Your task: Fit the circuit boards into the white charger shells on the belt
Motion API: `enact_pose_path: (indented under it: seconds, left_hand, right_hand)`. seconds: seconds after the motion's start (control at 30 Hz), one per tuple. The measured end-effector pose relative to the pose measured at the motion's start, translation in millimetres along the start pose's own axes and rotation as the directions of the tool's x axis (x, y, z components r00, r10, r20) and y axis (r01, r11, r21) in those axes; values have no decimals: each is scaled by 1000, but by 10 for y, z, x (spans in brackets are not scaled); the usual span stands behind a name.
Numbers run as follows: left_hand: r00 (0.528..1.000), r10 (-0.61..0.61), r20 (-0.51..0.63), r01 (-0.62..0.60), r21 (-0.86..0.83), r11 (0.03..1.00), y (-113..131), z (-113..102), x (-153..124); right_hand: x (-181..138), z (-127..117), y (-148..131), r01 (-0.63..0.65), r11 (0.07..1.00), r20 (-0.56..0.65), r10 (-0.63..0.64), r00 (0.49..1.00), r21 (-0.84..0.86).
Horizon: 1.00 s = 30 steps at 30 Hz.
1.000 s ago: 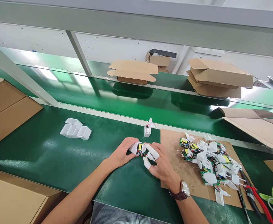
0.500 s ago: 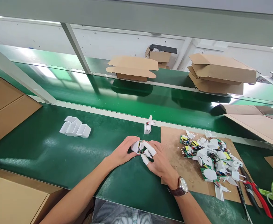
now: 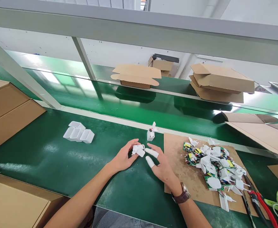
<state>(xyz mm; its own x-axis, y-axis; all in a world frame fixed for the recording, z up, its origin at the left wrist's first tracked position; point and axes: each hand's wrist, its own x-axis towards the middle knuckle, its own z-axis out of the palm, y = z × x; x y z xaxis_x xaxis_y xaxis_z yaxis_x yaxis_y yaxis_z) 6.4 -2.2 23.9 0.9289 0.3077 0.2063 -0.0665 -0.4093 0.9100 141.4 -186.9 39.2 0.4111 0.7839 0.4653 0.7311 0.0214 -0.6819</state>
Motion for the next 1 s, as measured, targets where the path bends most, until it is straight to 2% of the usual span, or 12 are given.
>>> enact_pose_path:
  seconds: [0.1, 0.23, 0.37, 0.53, 0.6, 0.7, 0.83, 1.0]
  left_hand:
    - [992, -103, 67, 112, -140, 984, 12, 26, 7]
    - [979, -176, 102, 190, -153, 970, 29, 55, 4]
    - [993, -109, 52, 114, -108, 988, 12, 40, -15]
    - [998, 51, -39, -52, -22, 998, -21, 25, -39]
    - [993, 83, -82, -82, 14, 997, -19, 36, -31]
    - [986, 72, -148, -62, 72, 995, 10, 60, 0]
    - [979, 47, -199, -20, 133, 991, 80, 65, 35]
    - [975, 59, -215, -26, 151, 988, 144, 47, 46]
  right_hand:
    - [23, 74, 22, 72, 996, 99, -66, 993, -59]
    - [45, 132, 44, 143, 981, 141, -124, 982, -132]
    - [9, 131, 63, 154, 976, 151, -131, 980, -153]
    - [-36, 114, 52, 121, 973, 33, -116, 993, -198]
    - [-39, 129, 58, 116, 972, 62, -105, 993, -204]
    - [-46, 165, 72, 105, 976, 108, -85, 990, -192]
    - [-57, 191, 60, 68, 975, 79, -53, 996, -209]
    - [-11, 171, 10, 115, 970, 59, -105, 993, -212]
